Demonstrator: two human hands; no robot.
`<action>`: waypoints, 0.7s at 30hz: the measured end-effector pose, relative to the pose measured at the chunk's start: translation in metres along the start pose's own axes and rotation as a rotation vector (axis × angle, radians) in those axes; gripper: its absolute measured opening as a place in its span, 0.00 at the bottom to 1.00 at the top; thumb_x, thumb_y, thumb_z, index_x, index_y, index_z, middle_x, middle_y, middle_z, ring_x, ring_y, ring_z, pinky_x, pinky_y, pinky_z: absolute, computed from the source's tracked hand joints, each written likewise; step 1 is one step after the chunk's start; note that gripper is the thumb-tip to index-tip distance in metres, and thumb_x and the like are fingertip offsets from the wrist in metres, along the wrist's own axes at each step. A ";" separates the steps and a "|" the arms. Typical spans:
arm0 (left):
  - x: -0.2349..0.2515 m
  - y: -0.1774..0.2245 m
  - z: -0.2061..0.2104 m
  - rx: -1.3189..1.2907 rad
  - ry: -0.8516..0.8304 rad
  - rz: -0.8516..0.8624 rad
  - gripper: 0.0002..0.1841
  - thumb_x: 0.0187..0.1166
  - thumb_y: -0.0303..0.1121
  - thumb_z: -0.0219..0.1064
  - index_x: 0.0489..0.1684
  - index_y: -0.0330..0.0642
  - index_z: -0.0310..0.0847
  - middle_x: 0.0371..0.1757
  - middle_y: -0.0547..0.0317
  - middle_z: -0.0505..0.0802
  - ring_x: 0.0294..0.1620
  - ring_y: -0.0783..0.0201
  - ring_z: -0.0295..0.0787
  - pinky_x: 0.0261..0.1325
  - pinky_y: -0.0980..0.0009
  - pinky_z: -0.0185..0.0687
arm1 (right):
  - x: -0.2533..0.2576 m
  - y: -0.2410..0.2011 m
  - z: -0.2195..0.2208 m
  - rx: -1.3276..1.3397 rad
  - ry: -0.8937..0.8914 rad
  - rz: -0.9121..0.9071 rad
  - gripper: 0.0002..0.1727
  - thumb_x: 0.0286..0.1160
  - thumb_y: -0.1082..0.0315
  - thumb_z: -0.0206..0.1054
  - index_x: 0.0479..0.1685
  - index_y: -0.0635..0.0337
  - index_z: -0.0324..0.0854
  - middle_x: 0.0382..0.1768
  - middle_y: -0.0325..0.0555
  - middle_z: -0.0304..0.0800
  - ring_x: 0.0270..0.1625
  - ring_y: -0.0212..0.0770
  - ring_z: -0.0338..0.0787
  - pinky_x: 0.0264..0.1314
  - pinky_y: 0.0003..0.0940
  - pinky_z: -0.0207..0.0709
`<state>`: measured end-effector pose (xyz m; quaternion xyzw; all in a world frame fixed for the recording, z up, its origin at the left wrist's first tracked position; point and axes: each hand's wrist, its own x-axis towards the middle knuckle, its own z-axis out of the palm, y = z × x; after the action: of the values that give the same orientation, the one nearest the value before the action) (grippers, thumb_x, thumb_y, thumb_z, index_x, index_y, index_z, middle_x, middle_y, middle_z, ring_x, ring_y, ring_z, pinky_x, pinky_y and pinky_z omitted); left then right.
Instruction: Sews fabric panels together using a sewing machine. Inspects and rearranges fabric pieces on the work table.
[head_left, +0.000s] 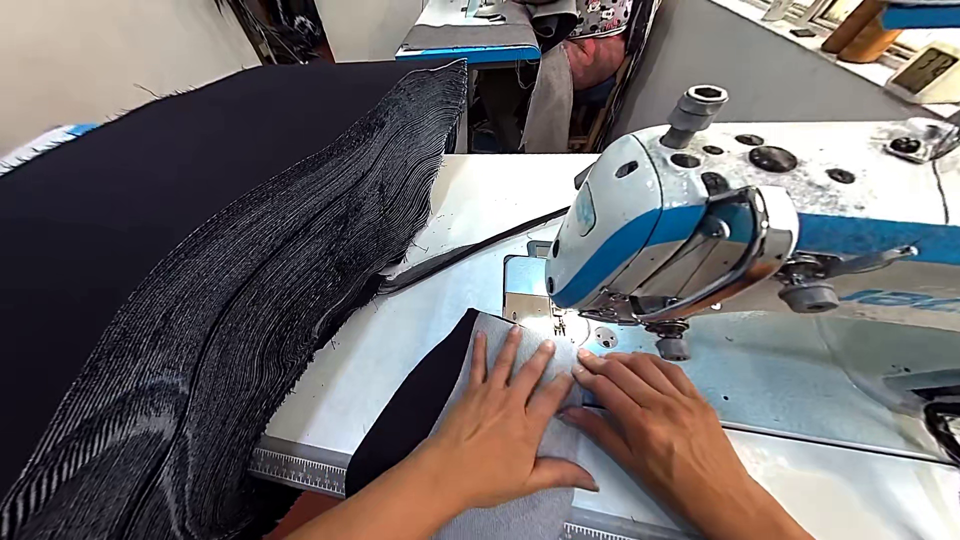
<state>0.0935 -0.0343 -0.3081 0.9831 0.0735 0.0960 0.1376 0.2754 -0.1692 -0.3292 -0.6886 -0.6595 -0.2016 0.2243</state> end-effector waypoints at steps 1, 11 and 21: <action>-0.001 -0.001 0.001 0.013 0.008 0.010 0.48 0.77 0.76 0.43 0.87 0.49 0.69 0.89 0.45 0.70 0.91 0.30 0.54 0.80 0.18 0.43 | 0.000 0.000 0.000 0.000 0.003 0.001 0.34 0.86 0.35 0.48 0.44 0.52 0.93 0.52 0.45 0.97 0.54 0.48 0.93 0.59 0.47 0.79; -0.008 -0.010 0.004 0.016 0.217 0.271 0.23 0.87 0.50 0.60 0.71 0.47 0.80 0.65 0.56 0.89 0.75 0.51 0.81 0.81 0.45 0.70 | -0.007 0.004 0.002 0.047 -0.009 0.012 0.29 0.88 0.41 0.49 0.52 0.49 0.91 0.57 0.41 0.95 0.61 0.45 0.90 0.65 0.44 0.75; -0.013 -0.014 -0.007 -0.193 -0.042 0.345 0.31 0.81 0.62 0.60 0.74 0.52 0.77 0.78 0.57 0.83 0.90 0.39 0.59 0.82 0.21 0.43 | -0.006 0.004 0.002 0.035 -0.002 0.012 0.22 0.91 0.53 0.50 0.50 0.47 0.93 0.55 0.37 0.96 0.59 0.44 0.91 0.64 0.42 0.78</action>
<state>0.0776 -0.0210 -0.3077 0.9651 -0.1085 0.1043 0.2142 0.2792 -0.1734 -0.3346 -0.6888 -0.6588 -0.1878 0.2370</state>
